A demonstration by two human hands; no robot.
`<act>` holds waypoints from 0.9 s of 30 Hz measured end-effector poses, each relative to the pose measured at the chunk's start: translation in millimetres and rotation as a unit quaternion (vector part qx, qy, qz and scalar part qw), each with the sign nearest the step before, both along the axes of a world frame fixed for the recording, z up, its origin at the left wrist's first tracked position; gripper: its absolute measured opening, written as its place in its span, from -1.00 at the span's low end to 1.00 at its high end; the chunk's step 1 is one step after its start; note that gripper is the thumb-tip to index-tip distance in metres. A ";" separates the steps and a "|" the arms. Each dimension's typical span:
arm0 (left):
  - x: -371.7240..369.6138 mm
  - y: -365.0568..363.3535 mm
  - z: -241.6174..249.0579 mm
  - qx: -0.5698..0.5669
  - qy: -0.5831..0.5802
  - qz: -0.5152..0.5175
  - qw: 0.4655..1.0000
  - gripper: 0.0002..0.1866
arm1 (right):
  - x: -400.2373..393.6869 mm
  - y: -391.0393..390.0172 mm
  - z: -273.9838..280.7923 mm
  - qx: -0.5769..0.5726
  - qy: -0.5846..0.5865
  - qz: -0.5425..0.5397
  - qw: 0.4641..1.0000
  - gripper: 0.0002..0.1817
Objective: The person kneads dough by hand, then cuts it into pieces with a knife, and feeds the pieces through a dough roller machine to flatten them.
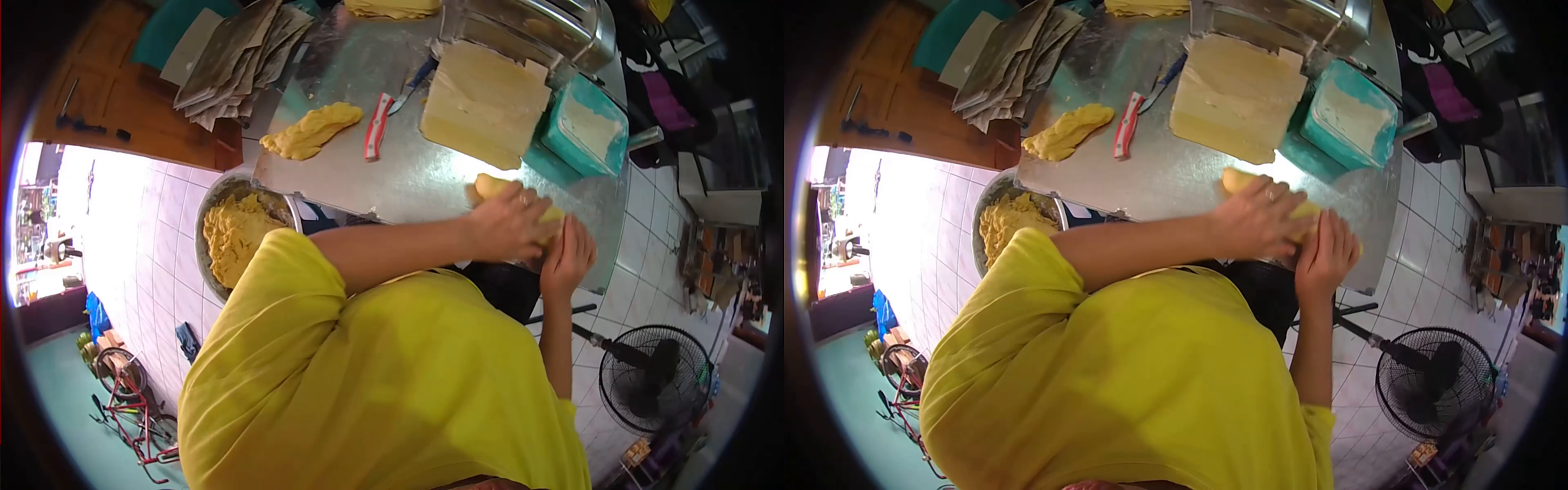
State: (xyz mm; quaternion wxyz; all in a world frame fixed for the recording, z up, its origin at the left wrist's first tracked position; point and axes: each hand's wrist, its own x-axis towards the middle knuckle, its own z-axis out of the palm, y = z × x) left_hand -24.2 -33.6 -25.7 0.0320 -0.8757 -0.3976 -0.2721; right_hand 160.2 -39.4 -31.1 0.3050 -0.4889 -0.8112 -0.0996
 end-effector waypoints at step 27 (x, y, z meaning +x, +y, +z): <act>9.5 57.4 -4.3 -0.126 -0.081 -0.067 0.986 -0.56 | -19.9 57.6 0.7 -0.072 0.131 -0.121 0.981 -0.78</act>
